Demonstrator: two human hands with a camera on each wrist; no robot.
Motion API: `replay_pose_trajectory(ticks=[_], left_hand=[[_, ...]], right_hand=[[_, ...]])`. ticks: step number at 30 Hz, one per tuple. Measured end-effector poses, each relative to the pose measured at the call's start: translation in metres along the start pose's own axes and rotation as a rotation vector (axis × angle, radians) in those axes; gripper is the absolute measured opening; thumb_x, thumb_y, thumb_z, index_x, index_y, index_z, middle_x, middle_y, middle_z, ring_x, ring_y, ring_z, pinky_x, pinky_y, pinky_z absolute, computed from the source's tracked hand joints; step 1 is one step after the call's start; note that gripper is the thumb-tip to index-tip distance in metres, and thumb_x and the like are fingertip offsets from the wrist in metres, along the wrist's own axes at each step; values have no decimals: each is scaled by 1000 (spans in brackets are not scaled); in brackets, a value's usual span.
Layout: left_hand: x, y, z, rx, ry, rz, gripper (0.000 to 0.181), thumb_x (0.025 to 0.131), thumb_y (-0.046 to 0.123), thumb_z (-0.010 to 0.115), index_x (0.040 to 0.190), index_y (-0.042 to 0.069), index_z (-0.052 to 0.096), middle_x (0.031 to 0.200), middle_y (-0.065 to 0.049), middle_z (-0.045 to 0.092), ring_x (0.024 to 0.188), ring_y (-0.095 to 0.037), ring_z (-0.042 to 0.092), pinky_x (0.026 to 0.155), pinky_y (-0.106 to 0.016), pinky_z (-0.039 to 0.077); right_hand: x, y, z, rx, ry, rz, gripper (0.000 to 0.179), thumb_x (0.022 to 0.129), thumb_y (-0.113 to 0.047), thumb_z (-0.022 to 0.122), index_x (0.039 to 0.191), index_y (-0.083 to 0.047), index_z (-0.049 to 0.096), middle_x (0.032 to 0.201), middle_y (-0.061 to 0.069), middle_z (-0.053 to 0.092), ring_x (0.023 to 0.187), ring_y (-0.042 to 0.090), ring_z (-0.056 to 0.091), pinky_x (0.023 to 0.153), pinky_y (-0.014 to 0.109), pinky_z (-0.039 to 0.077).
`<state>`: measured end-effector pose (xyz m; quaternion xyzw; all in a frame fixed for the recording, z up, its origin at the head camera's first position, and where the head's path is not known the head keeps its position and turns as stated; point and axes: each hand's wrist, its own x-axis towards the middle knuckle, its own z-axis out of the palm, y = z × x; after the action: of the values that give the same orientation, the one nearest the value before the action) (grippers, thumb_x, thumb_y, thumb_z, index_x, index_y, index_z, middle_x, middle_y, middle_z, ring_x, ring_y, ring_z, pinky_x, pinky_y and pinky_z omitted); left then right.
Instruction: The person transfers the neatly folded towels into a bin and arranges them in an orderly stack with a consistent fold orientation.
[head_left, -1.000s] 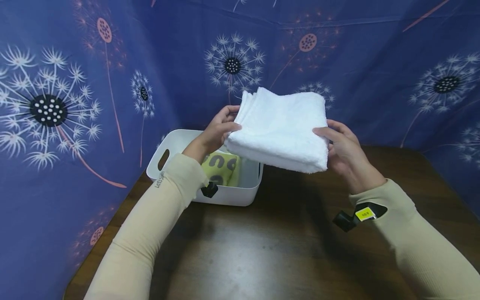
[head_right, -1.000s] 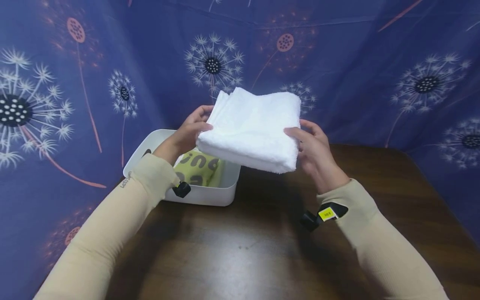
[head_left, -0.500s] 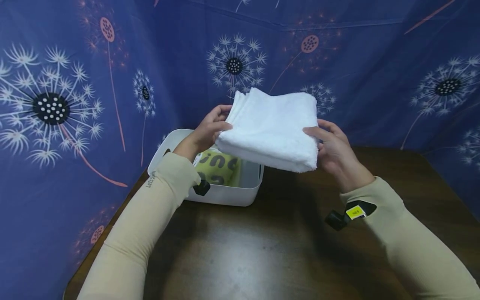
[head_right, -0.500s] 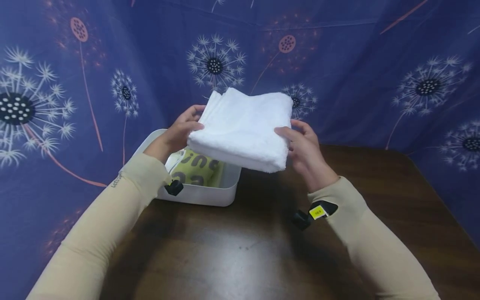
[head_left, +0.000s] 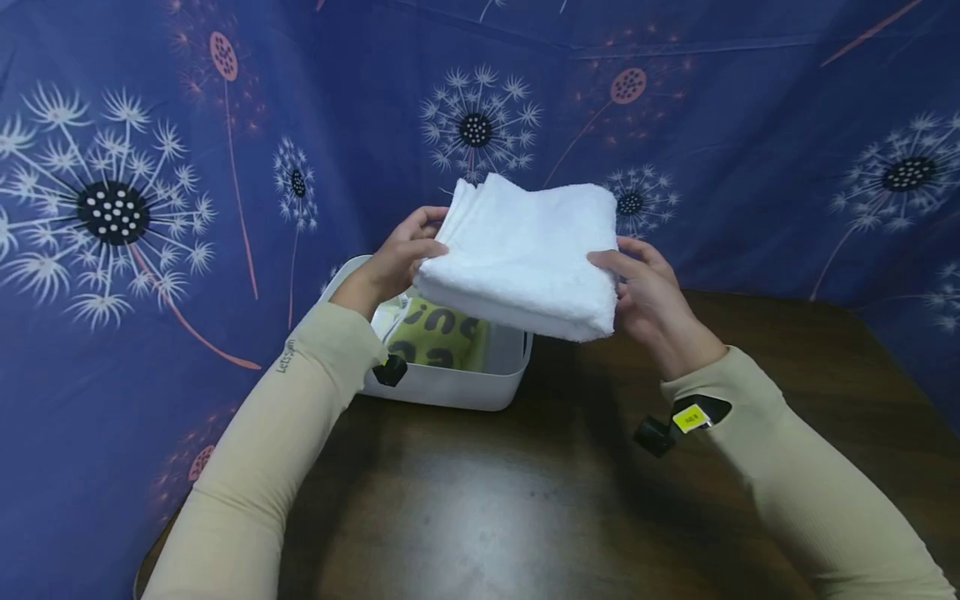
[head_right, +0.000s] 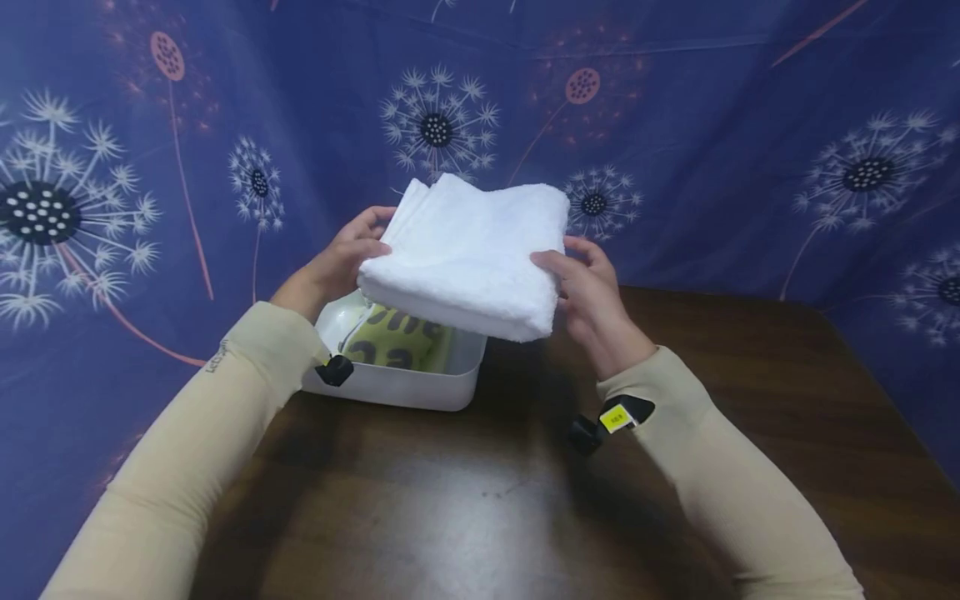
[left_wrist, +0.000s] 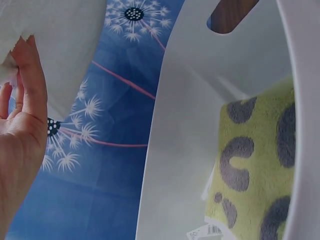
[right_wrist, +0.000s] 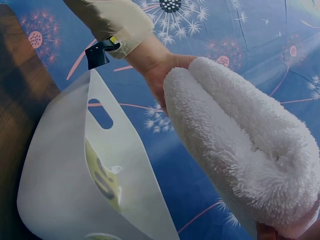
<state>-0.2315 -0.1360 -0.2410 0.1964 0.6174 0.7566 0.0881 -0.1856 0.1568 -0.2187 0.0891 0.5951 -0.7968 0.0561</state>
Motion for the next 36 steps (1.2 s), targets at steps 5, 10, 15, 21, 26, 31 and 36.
replay_pose_trajectory(ticks=[5,10,15,21,26,31,36], left_hand=[[-2,0,-7,12,-7,-6,54,79,-3,45,131,3,32,123,-13,45,97,-21,49,76,-28,46],[-5,2,-13,5,-7,-3,52,79,-5,44,129,3,34,122,-12,45,97,-20,49,77,-28,46],[-8,4,-18,9,-11,-4,50,79,-7,43,128,3,34,119,-11,46,97,-20,50,77,-27,46],[-14,7,-27,36,-22,-11,52,80,-6,42,130,1,32,118,-11,47,95,-20,51,76,-28,47],[-18,11,-34,53,-24,-16,53,80,-6,41,132,2,30,118,-10,46,95,-20,52,75,-28,47],[-22,13,-39,66,-15,-2,52,80,-8,40,130,-1,30,113,-9,48,92,-18,53,74,-27,47],[-28,15,-45,89,-12,-30,51,81,-6,40,131,1,30,116,-10,47,94,-19,53,75,-27,47]], right_hand=[[2,3,7,-26,23,-7,62,82,-13,71,132,-19,35,124,4,38,102,23,47,73,31,49],[3,5,14,-43,18,-11,62,82,-12,70,133,-19,35,132,7,35,102,23,48,74,31,49],[4,7,20,-44,1,-13,59,83,-10,68,132,-17,36,132,9,34,102,23,48,74,32,48],[5,11,28,-55,-5,-2,60,84,-9,67,134,-17,35,131,9,36,101,24,49,73,32,49],[5,12,36,-53,-13,-4,60,84,-9,67,133,-17,34,134,10,35,99,23,50,72,32,49],[6,15,42,-47,-17,1,60,83,-8,67,133,-16,34,134,10,34,98,22,51,70,30,49],[8,19,48,-59,-20,17,64,83,-8,68,136,-15,32,134,10,35,103,25,51,70,31,49]])
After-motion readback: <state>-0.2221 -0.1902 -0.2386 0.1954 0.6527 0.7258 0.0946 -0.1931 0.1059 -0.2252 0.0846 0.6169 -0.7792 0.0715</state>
